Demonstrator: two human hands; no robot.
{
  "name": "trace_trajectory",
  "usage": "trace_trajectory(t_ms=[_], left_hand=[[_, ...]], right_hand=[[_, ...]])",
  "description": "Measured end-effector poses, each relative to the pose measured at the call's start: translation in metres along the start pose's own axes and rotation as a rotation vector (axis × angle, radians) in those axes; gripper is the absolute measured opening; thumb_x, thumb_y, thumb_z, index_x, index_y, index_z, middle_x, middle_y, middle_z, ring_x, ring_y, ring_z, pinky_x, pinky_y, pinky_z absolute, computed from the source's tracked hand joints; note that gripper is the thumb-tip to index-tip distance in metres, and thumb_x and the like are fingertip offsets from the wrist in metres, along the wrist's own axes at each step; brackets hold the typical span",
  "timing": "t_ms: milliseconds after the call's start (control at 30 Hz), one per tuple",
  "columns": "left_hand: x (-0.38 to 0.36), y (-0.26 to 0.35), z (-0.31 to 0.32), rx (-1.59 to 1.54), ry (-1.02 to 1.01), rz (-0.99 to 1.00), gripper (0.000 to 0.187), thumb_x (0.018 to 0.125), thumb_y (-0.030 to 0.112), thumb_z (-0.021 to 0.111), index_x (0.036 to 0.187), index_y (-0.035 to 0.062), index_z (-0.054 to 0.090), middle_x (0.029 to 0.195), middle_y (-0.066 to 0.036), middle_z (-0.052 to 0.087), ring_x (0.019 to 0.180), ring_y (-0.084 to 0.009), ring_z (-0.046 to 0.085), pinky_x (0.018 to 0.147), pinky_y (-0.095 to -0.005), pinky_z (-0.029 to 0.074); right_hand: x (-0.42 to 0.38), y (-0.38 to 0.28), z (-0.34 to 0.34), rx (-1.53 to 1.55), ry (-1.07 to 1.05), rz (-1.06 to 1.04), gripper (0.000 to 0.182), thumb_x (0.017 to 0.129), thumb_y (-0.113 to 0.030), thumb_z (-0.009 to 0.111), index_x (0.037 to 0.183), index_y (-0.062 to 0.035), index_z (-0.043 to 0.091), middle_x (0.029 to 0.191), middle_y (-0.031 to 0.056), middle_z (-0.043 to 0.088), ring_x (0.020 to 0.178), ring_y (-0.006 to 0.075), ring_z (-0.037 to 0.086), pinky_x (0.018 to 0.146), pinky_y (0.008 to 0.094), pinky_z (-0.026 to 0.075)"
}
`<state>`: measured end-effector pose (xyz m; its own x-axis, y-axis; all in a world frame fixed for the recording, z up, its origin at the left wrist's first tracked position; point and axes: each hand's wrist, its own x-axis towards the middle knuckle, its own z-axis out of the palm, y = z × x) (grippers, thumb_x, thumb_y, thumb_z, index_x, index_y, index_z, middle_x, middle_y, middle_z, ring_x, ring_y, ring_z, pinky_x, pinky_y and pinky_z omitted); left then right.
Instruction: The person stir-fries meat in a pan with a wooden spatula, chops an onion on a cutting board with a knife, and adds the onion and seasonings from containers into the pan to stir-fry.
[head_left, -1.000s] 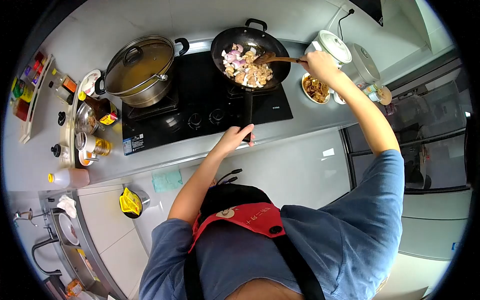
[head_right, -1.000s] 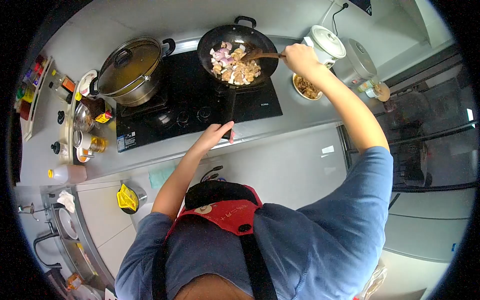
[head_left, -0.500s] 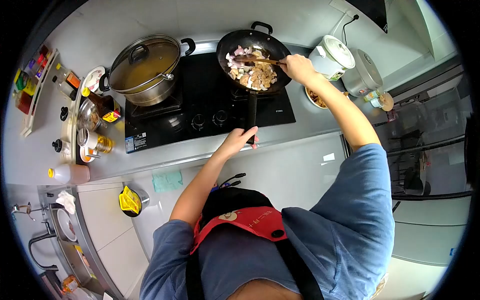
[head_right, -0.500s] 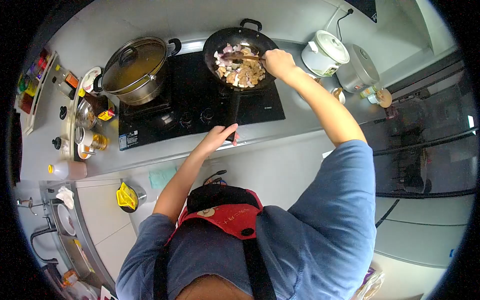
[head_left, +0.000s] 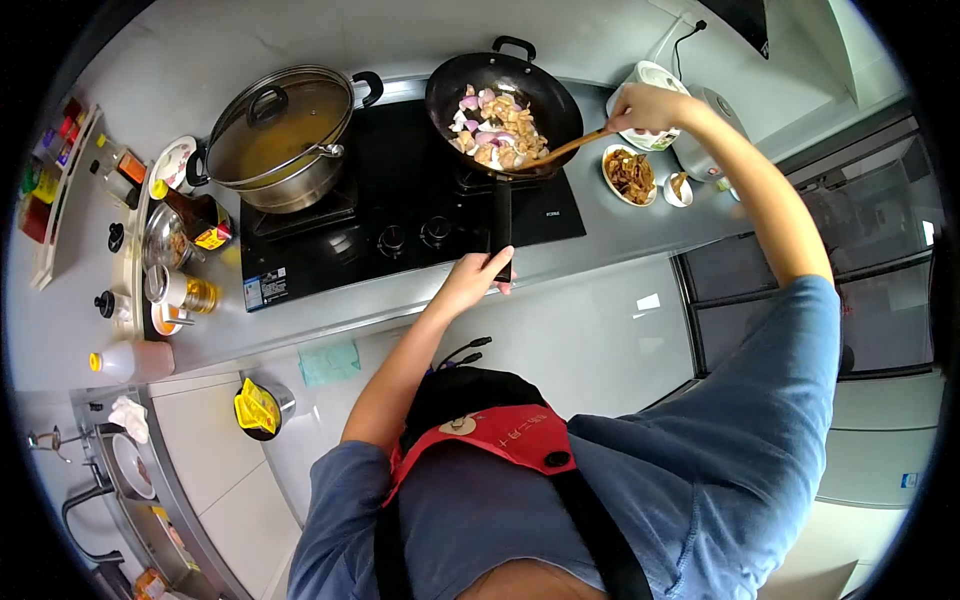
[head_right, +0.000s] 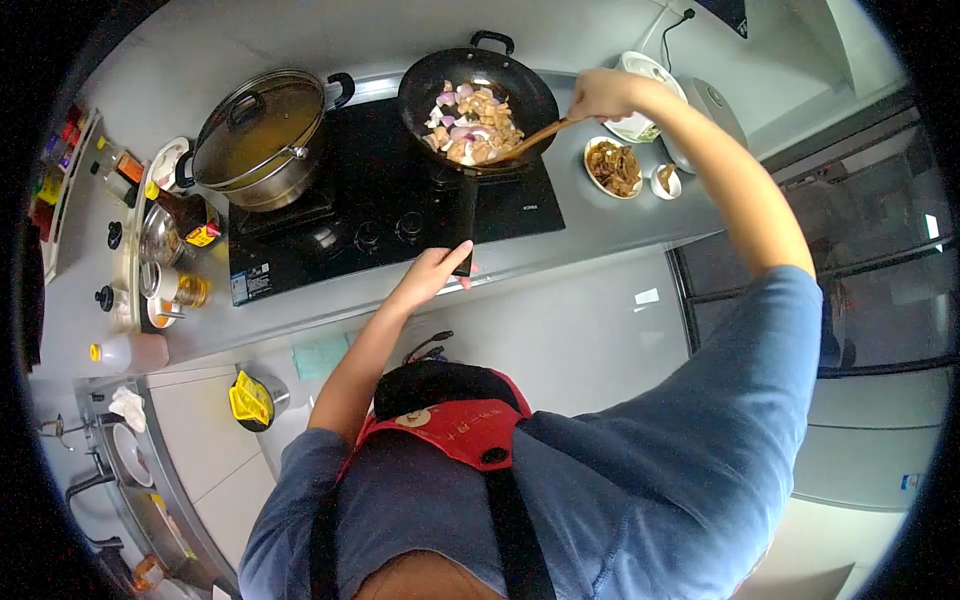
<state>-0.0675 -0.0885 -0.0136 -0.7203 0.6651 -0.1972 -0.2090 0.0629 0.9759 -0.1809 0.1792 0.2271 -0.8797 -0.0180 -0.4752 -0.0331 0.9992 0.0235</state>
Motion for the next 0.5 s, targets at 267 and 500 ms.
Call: trace_trajectory(t_ms=[267, 500], left_hand=[[-0.005, -0.014, -0.01, 0.119, -0.054, -0.044, 0.044, 0.093, 0.04, 0.044, 0.089, 0.0016, 0.065, 0.065, -0.002, 0.063, 0.072, -0.0082, 0.056, 0.076, -0.0235, 0.04], [-0.002, -0.018, -0.001, 0.143, 0.054, -0.046, 0.034, 0.084, 0.032, 0.05, 0.077, 0.001, 0.063, 0.065, -0.003, 0.064, 0.066, -0.0115, 0.057, 0.066, -0.0255, 0.041]], right_hand=[[0.02, 0.032, 0.024, -0.078, 0.363, -0.169, 0.027, 0.08, -0.029, 0.06, 0.095, -0.0081, 0.069, 0.066, 0.013, 0.064, 0.063, 0.0244, 0.063, 0.06, 0.035, 0.05], [-0.014, 0.035, 0.051, -0.297, 0.225, 0.121, 0.022, 0.081, -0.029, 0.061, 0.098, -0.0203, 0.069, 0.092, 0.0079, 0.067, 0.087, 0.0271, 0.063, 0.075, 0.0394, 0.051]])
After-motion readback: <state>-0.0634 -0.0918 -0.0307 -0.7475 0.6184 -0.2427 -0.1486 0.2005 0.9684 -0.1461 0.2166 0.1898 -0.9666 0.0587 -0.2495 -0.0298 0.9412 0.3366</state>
